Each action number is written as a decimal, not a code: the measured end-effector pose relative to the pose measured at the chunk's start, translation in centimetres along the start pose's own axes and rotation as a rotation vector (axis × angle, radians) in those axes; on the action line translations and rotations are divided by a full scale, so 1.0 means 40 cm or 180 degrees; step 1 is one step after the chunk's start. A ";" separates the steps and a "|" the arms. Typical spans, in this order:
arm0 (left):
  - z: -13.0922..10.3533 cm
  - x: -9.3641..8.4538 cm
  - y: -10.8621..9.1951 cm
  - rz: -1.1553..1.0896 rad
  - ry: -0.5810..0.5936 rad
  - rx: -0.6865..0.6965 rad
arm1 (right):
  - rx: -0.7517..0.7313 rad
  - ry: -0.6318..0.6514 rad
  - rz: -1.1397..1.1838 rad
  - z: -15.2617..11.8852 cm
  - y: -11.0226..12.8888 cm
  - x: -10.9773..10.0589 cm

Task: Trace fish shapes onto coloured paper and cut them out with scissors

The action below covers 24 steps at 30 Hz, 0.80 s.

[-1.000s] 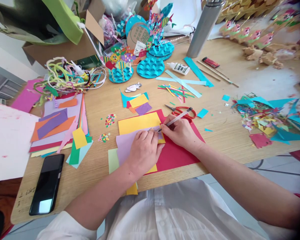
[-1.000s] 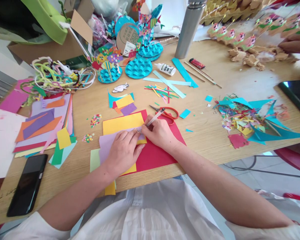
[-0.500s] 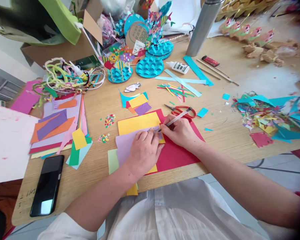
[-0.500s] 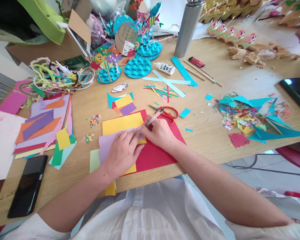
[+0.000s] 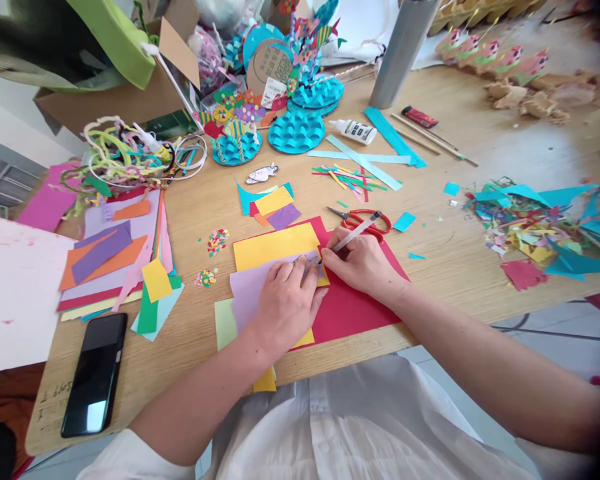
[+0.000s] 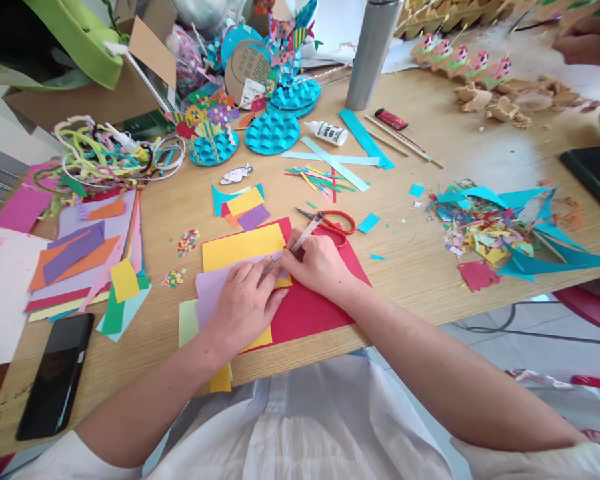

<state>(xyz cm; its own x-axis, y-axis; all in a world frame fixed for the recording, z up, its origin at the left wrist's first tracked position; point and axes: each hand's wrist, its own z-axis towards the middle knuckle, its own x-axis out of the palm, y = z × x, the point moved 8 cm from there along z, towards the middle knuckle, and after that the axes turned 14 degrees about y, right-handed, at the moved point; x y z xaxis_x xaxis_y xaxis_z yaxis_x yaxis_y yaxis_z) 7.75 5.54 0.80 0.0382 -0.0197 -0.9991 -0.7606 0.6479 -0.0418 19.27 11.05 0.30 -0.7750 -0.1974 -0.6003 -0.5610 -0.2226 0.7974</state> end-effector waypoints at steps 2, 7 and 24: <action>0.000 0.000 0.000 0.0007 0.0002 0.0000 | 0.0005 0.0006 -0.0011 0.000 -0.001 0.000; -0.001 0.001 0.000 0.0011 0.0036 0.0000 | -0.0019 -0.0007 0.0001 0.001 -0.002 0.000; -0.002 0.001 -0.002 0.0040 0.0049 0.0019 | 0.0041 -0.0020 -0.0079 -0.001 0.002 -0.006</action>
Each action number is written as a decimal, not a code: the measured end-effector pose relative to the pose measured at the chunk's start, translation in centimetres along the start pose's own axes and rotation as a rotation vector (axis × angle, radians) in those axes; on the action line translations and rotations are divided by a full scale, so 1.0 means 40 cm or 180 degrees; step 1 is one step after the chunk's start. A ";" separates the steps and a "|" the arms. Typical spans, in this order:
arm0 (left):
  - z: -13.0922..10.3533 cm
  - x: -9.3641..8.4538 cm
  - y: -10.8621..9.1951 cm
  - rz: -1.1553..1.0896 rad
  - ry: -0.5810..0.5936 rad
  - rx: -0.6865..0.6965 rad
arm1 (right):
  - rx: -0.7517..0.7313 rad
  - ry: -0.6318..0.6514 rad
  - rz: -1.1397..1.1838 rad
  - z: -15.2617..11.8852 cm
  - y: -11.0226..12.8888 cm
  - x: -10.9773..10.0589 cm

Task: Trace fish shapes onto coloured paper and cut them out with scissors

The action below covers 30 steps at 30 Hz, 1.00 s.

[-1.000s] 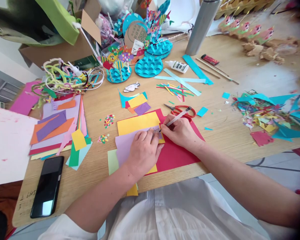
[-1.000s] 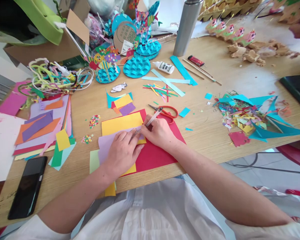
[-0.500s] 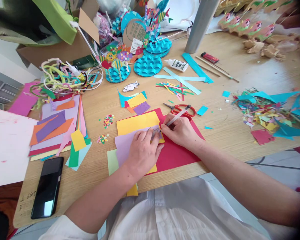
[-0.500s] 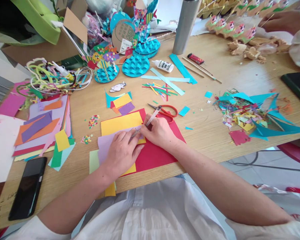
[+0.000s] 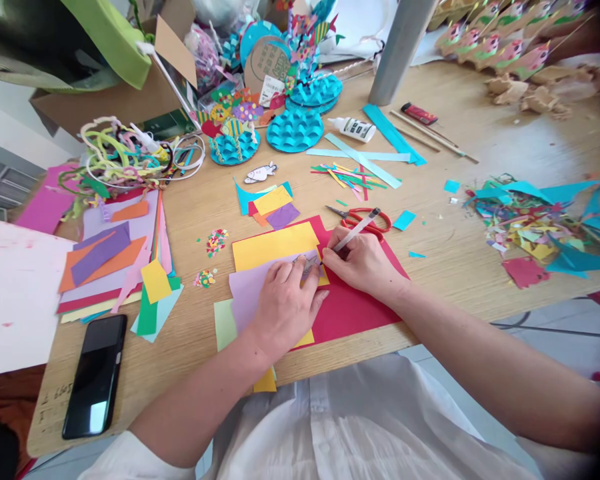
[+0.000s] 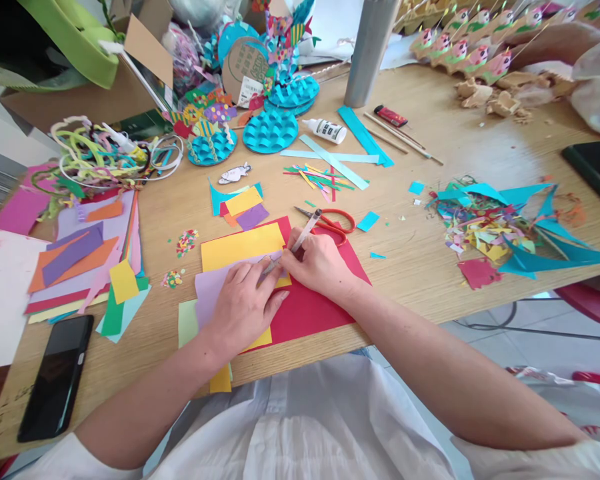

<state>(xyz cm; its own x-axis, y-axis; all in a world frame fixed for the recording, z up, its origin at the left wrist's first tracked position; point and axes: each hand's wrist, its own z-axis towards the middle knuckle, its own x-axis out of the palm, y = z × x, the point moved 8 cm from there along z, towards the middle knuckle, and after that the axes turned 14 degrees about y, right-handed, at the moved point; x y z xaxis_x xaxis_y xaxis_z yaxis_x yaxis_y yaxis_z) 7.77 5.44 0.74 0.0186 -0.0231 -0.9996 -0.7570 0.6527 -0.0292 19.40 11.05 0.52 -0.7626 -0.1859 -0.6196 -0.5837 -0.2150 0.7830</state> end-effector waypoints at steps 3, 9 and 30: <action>0.000 -0.001 0.000 0.0008 0.0008 -0.0004 | -0.0011 0.0009 0.0033 0.000 0.000 0.000; 0.001 -0.001 0.000 -0.0029 0.0054 -0.0005 | -0.0010 0.0005 0.0051 0.001 -0.002 0.000; 0.001 -0.002 -0.001 -0.0007 0.0068 0.0000 | -0.0056 0.0021 -0.0010 0.000 -0.004 0.002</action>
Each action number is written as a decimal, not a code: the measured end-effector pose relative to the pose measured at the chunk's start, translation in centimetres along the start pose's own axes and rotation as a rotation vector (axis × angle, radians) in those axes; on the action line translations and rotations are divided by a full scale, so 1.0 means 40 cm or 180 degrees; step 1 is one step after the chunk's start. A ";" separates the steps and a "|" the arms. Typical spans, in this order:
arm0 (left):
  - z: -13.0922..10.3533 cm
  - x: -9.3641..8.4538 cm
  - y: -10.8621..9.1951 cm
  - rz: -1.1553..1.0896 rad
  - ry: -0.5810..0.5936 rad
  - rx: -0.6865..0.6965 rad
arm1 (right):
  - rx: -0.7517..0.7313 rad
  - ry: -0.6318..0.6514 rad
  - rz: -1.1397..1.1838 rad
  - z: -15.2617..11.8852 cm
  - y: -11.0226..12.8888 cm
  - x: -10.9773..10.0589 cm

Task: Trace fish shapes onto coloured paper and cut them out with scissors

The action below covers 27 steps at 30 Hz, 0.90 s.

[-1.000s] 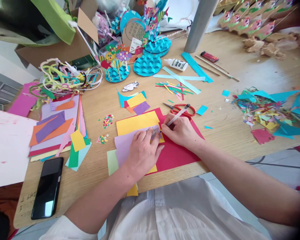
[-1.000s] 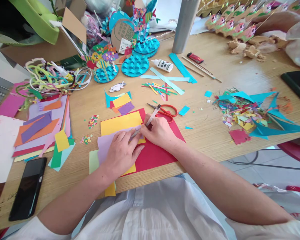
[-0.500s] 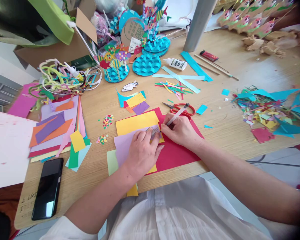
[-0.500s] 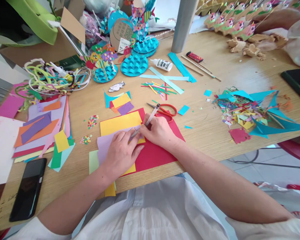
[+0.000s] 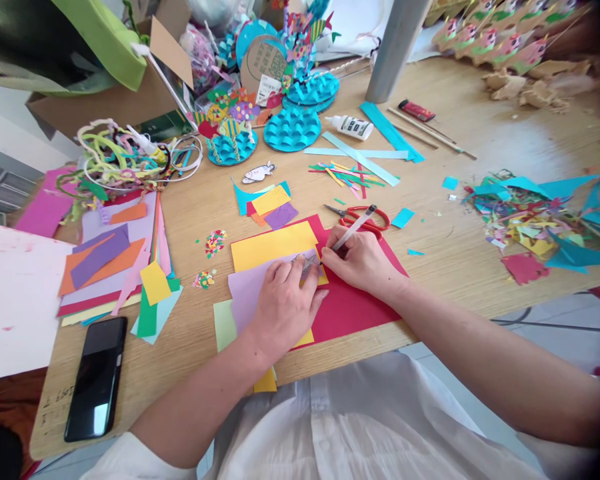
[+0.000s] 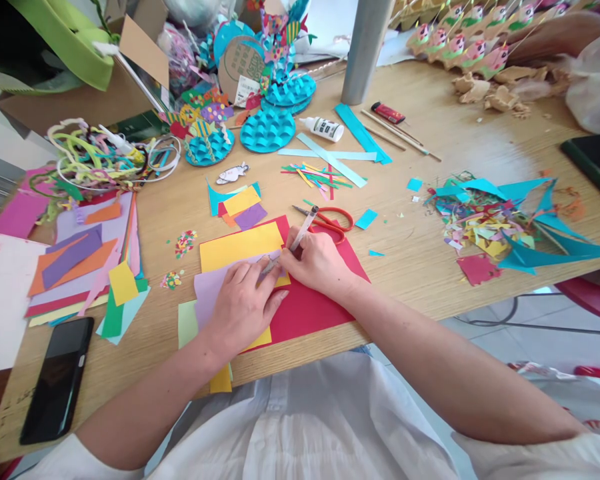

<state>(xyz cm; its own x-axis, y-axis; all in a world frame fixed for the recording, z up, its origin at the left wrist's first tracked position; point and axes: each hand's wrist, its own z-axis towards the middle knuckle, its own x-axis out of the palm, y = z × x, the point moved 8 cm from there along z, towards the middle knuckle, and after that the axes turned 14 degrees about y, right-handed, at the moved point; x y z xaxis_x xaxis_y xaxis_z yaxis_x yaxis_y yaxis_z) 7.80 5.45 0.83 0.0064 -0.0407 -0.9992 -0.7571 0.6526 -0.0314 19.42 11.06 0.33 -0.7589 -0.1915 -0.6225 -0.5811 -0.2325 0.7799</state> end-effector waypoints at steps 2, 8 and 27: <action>0.000 0.000 0.000 0.0007 0.0000 0.0004 | -0.0011 0.0002 -0.0002 0.000 0.000 0.000; 0.000 0.000 -0.001 -0.0001 0.0005 0.0000 | 0.0047 -0.0002 0.0014 0.001 -0.001 0.000; 0.000 -0.002 0.002 -0.0134 -0.0009 0.0013 | 0.0116 -0.0195 0.0437 -0.005 -0.014 -0.015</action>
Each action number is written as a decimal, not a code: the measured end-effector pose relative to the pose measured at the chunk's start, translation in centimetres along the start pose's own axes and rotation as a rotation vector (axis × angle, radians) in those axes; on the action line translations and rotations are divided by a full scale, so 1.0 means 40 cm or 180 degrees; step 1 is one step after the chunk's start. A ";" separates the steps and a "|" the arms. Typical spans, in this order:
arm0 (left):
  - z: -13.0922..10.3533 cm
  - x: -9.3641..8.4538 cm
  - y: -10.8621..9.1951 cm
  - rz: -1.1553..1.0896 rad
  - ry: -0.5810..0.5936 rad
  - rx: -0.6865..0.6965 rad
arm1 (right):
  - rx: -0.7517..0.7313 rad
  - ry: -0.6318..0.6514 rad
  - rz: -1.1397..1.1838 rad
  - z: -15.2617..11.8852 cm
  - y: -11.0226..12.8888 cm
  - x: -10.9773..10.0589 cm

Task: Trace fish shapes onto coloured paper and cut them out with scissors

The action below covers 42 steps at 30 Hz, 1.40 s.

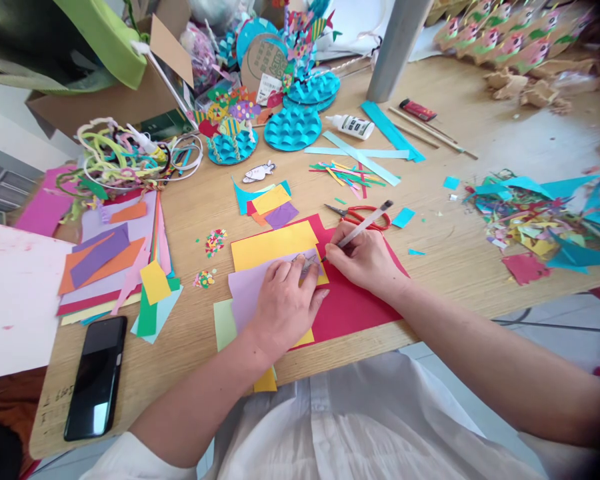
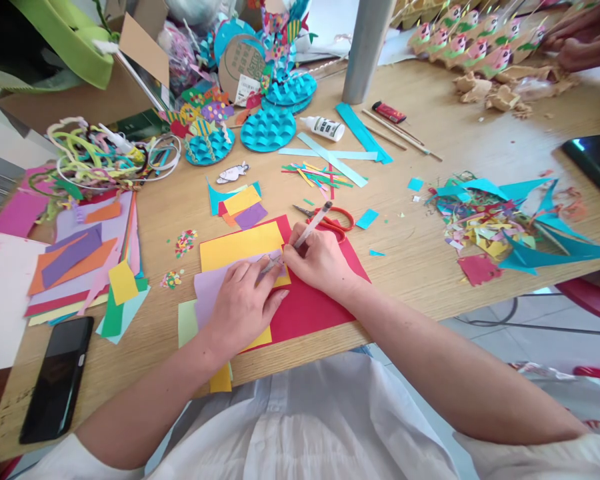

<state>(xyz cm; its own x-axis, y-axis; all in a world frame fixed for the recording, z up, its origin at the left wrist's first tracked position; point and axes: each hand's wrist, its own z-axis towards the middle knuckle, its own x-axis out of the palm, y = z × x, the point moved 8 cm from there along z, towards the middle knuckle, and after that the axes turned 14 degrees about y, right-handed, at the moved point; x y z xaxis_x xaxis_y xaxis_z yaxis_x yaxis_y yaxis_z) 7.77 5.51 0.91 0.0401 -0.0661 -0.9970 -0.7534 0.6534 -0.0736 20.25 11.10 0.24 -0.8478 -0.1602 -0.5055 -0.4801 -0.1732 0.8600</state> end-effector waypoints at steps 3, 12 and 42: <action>-0.001 -0.008 0.007 -0.0168 -0.0085 -0.0050 | -0.0020 -0.0121 0.0316 -0.003 0.000 -0.011; -0.003 -0.024 0.029 -0.0435 -0.0224 -0.0121 | -0.0239 0.0567 0.0461 -0.001 0.020 0.034; -0.002 -0.019 0.030 -0.0255 -0.0253 -0.0066 | -0.0701 0.0500 -0.0094 -0.005 0.043 0.041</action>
<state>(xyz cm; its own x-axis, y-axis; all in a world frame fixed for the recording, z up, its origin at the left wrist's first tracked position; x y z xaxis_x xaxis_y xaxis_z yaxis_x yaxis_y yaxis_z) 6.79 6.28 1.58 0.1519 -0.0570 -0.9868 -0.7591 0.6327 -0.1534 18.09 10.35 0.89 -0.7805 -0.2979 -0.5496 -0.4289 -0.3844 0.8175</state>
